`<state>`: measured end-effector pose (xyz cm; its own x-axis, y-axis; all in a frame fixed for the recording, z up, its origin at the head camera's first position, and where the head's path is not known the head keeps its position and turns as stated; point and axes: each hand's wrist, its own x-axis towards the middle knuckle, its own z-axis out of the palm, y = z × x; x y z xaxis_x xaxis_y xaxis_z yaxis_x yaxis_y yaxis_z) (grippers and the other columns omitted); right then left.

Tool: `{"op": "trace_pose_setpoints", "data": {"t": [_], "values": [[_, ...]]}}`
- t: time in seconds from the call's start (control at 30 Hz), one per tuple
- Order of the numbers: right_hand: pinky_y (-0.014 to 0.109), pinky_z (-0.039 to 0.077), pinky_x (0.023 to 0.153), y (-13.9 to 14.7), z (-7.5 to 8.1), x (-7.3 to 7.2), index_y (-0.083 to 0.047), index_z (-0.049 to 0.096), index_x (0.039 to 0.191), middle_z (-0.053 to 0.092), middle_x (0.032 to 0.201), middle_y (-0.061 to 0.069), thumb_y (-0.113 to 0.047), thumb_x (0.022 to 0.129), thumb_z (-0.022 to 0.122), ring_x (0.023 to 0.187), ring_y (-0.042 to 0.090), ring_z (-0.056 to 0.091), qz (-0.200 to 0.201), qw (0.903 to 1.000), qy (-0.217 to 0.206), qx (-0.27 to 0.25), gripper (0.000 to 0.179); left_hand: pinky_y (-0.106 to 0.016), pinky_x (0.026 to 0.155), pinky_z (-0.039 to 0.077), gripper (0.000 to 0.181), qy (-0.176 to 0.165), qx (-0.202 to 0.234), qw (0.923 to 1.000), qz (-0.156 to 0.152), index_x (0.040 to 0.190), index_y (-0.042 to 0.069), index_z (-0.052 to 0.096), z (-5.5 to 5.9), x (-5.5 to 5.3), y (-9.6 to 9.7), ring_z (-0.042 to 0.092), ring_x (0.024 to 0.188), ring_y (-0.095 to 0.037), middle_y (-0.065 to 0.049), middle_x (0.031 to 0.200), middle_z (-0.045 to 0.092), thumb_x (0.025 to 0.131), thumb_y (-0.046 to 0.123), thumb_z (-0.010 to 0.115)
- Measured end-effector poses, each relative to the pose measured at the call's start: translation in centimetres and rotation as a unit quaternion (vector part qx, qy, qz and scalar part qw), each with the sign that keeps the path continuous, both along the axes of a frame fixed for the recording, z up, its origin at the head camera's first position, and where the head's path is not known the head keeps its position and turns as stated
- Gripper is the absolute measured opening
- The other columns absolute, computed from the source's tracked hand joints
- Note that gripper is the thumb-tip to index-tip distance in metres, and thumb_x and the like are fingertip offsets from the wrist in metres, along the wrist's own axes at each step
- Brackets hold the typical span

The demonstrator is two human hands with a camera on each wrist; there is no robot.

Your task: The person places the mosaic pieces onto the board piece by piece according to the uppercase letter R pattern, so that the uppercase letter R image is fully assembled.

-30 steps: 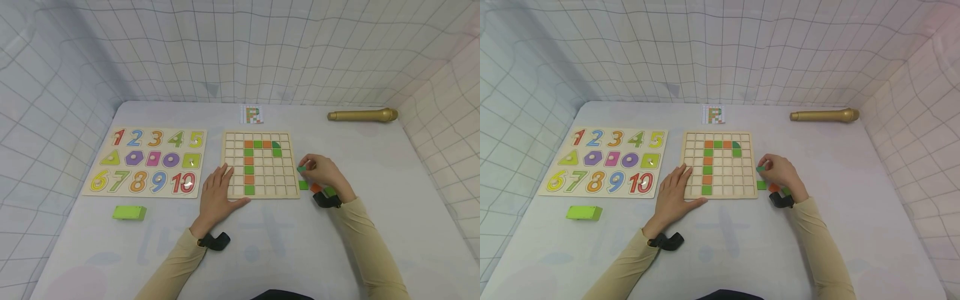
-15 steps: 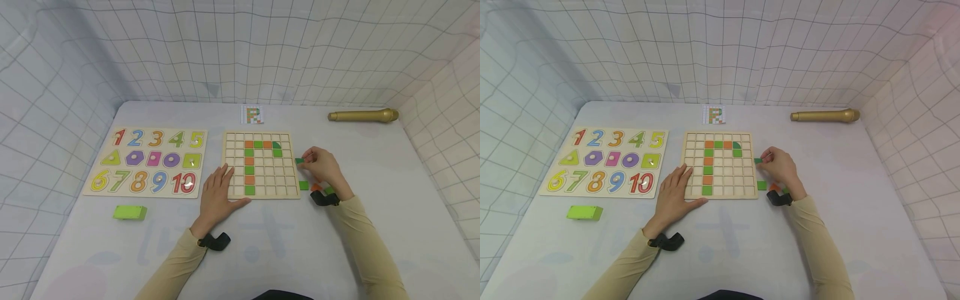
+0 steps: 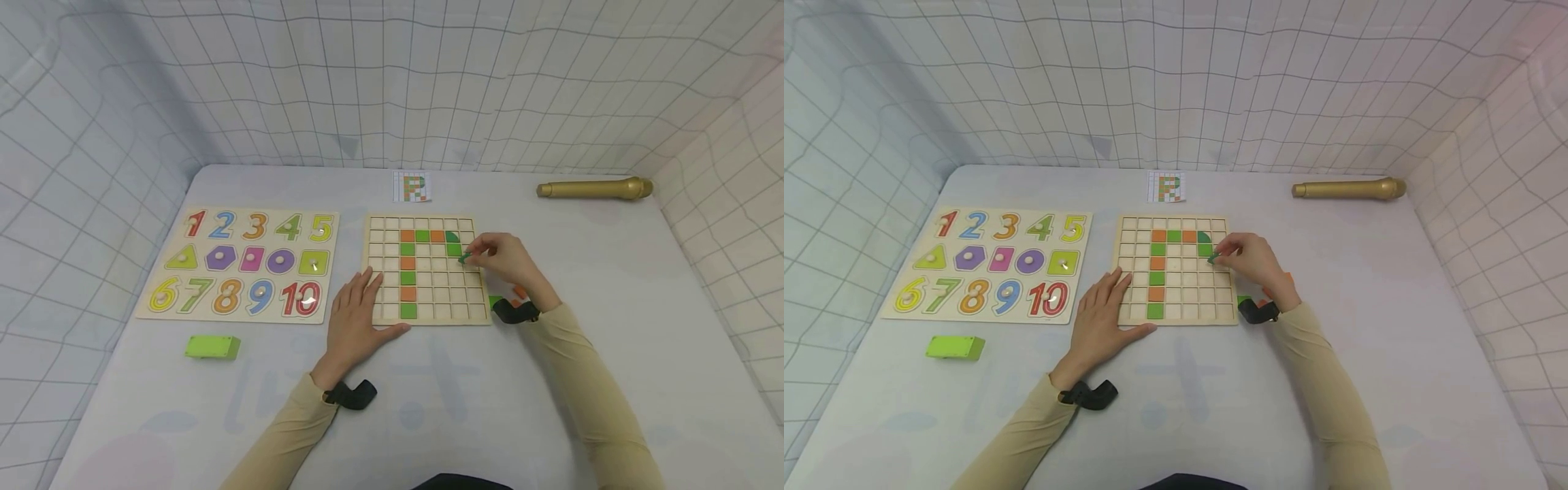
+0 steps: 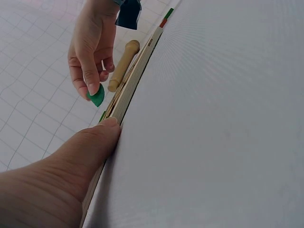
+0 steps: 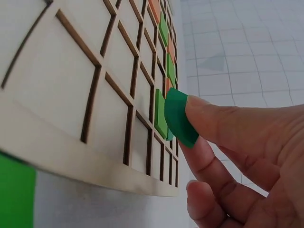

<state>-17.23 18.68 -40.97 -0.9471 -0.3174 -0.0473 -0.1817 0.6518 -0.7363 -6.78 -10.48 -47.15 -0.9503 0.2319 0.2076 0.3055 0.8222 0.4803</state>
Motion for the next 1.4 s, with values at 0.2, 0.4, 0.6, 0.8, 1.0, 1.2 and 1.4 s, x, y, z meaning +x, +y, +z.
{"op": "trace_pose_setpoints", "data": {"t": [0.2, 0.4, 0.6, 0.8, 1.0, 1.2, 1.4], "values": [[0.031, 0.040, 0.060, -0.9, -0.3, -0.6, -0.006, 0.071, 0.094, 0.065, 0.086, 0.005, -0.014, 0.088, 0.069, 0.069, 0.020, 0.050, 0.048, 0.9988, -0.007, 0.010, 0.010, -0.047, 0.110, 0.015, 0.099, -0.004, -0.002, 1.0000, 0.001, 0.147, 0.009, 0.033, 0.0, 0.0, 0.0, 0.017, 0.139, -0.028, -0.010, 0.153, 0.024, 0.072, 0.063, 0.070], [0.032, 0.039, 0.059, -1.6, -0.8, -0.9, -0.005, 0.072, 0.093, 0.065, 0.083, 0.004, -0.012, 0.089, 0.067, 0.066, 0.019, 0.048, 0.067, 0.9976, 0.007, 0.018, 0.010, -0.045, 0.110, 0.013, 0.100, -0.014, -0.006, 0.9999, 0.001, 0.148, 0.010, 0.032, 0.0, -0.1, 0.0, 0.015, 0.140, -0.027, -0.009, 0.154, 0.023, 0.073, 0.064, 0.069], [0.032, 0.039, 0.060, -2.1, -1.0, -1.1, -0.004, 0.074, 0.091, 0.065, 0.085, 0.005, -0.011, 0.088, 0.068, 0.067, 0.019, 0.048, 0.069, 0.9971, 0.022, 0.023, 0.010, -0.045, 0.110, 0.013, 0.100, -0.015, -0.009, 0.9998, 0.002, 0.148, 0.010, 0.032, 0.0, -0.1, 0.0, 0.016, 0.140, -0.027, -0.009, 0.154, 0.023, 0.073, 0.064, 0.069], [0.031, 0.038, 0.058, -2.2, -1.2, -1.3, -0.004, 0.075, 0.091, 0.063, 0.086, 0.005, -0.011, 0.087, 0.069, 0.066, 0.018, 0.047, 0.060, 0.9976, 0.021, 0.027, 0.010, -0.046, 0.110, 0.013, 0.099, -0.013, -0.009, 0.9999, 0.002, 0.148, 0.010, 0.032, 0.0, -0.1, 0.0, 0.016, 0.140, -0.027, -0.009, 0.153, 0.023, 0.073, 0.064, 0.068], [0.031, 0.039, 0.058, -2.2, -1.2, -1.2, -0.004, 0.076, 0.089, 0.061, 0.083, 0.005, -0.012, 0.086, 0.071, 0.067, 0.019, 0.048, 0.056, 0.9981, 0.017, 0.018, 0.010, -0.045, 0.110, 0.013, 0.100, -0.013, -0.007, 0.9999, 0.002, 0.148, 0.010, 0.032, 0.1, -0.1, 0.0, 0.016, 0.140, -0.027, -0.009, 0.153, 0.023, 0.073, 0.063, 0.069], [0.032, 0.039, 0.058, -2.4, -1.2, -1.1, -0.006, 0.075, 0.086, 0.060, 0.076, 0.003, -0.014, 0.085, 0.073, 0.066, 0.019, 0.048, 0.044, 0.9986, 0.012, 0.025, 0.008, -0.046, 0.110, 0.013, 0.099, -0.011, -0.005, 0.9999, 0.002, 0.148, 0.010, 0.033, 0.0, -0.1, 0.0, 0.016, 0.140, -0.028, -0.009, 0.153, 0.023, 0.073, 0.063, 0.069], [0.032, 0.038, 0.059, -2.5, -1.1, -0.7, -0.010, 0.072, 0.085, 0.056, 0.068, 0.000, -0.020, 0.085, 0.073, 0.063, 0.018, 0.049, 0.022, 0.9978, 0.011, 0.061, 0.010, -0.047, 0.109, 0.015, 0.098, -0.003, 0.003, 1.0000, 0.002, 0.147, 0.008, 0.034, 0.1, 0.0, 0.0, 0.018, 0.139, -0.030, -0.011, 0.152, 0.026, 0.072, 0.061, 0.071]]}}
